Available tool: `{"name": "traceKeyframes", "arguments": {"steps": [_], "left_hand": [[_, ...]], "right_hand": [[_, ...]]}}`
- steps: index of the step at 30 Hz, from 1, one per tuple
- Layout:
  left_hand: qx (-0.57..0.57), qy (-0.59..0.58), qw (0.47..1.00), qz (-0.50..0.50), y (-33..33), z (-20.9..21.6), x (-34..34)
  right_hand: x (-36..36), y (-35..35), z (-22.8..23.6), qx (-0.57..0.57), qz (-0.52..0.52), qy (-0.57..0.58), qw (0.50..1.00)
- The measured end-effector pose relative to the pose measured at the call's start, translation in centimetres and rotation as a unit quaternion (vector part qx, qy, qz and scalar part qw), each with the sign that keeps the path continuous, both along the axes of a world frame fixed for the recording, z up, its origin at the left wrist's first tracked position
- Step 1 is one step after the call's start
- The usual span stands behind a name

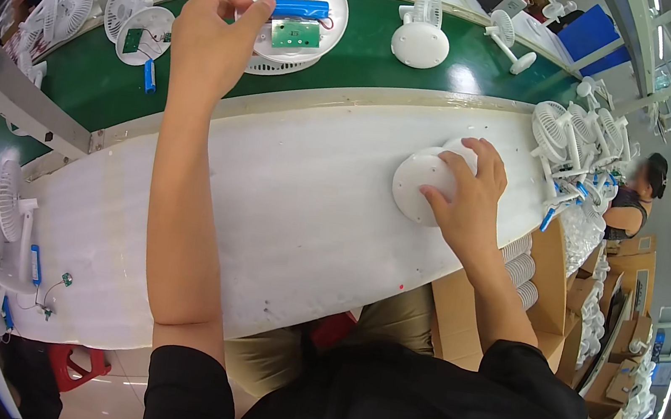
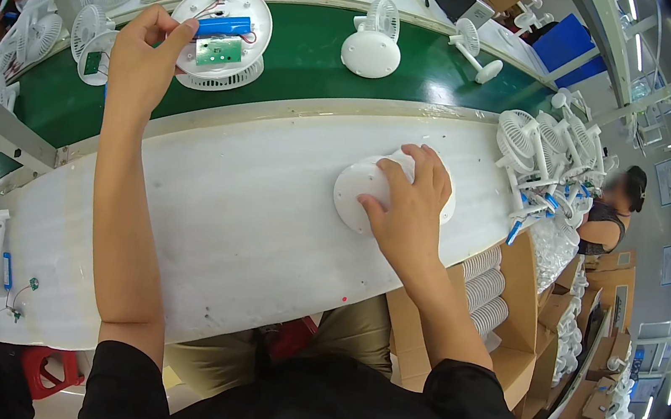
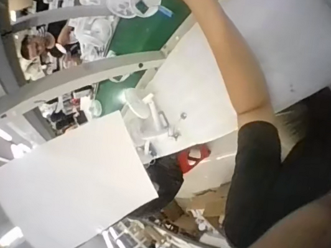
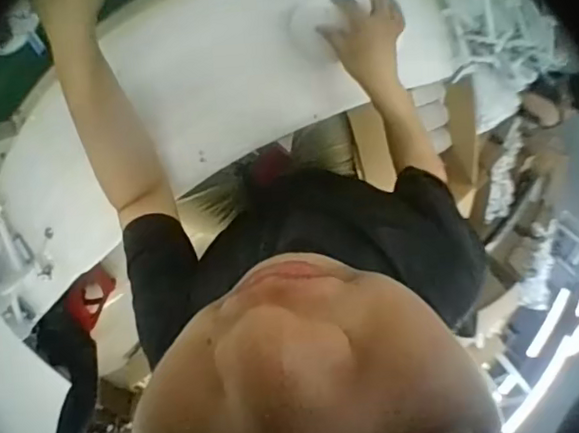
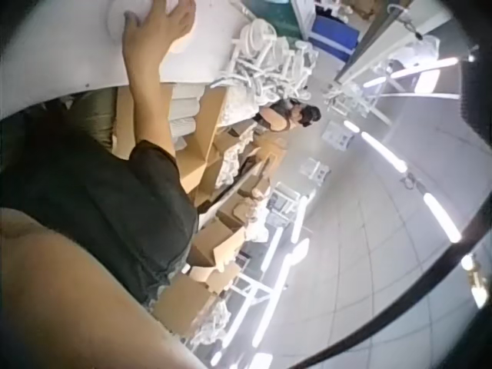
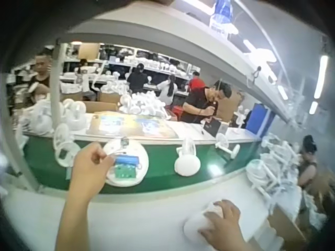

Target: Assembling small portable electronic fans by connecting the base, motor, and blades.

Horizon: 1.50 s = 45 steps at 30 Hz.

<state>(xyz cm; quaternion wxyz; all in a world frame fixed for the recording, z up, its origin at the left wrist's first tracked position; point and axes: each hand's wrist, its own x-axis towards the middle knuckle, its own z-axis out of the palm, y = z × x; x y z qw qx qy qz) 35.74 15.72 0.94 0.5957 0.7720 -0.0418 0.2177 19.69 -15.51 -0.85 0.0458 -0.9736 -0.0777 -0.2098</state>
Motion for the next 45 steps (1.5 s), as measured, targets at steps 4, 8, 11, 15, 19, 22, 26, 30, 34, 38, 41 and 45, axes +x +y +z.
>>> {"name": "traceKeyframes", "arguments": {"steps": [4,8,11,15,19,22,26,30,34,38,41,45], "left_hand": [[0.015,0.006,1.0,-0.003,-0.1,0.0,-0.1],[0.003,0.002,1.0,-0.013,-0.3,0.0,-0.1],[-0.001,0.005,1.0,-0.026,-0.5,0.0,-0.1],[0.034,-0.005,0.999,-0.031,-0.7,0.1,-0.2],[0.032,-0.01,0.998,-0.059,-0.7,0.1,-0.4],[0.032,-0.011,0.997,-0.064,-0.6,0.2,-0.5],[0.019,0.008,0.997,-0.077,-0.6,0.2,-0.5],[0.045,-0.013,0.996,-0.074,-0.6,0.0,-0.2],[0.034,-0.01,0.997,-0.075,-0.8,-0.2,-0.1],[-0.017,0.0,0.999,-0.029,-0.9,-0.2,-0.1],[-0.042,-0.004,0.999,-0.032,-1.1,-0.1,0.0],[-0.059,-0.007,0.997,-0.049,-1.7,-0.1,-0.3]], "right_hand": [[0.0,1.1,1.2,0.126,0.029,0.108,0.986],[3.2,4.0,2.2,0.289,0.146,0.133,0.937],[8.2,7.0,2.2,0.462,0.079,0.181,0.865],[11.7,9.6,3.0,0.462,0.056,0.14,0.874],[13.1,10.6,3.4,0.445,0.08,0.173,0.875],[14.1,10.5,2.9,0.482,0.118,0.171,0.851],[14.7,9.9,2.1,0.457,0.117,0.164,0.867],[14.7,9.9,2.3,0.42,0.121,0.163,0.885],[14.5,9.6,3.5,0.404,0.102,0.149,0.897],[14.5,8.5,4.9,0.55,0.109,0.131,0.817],[14.7,7.8,5.7,0.604,0.158,0.184,0.76],[14.3,7.1,6.1,0.583,0.235,0.254,0.735]]}}
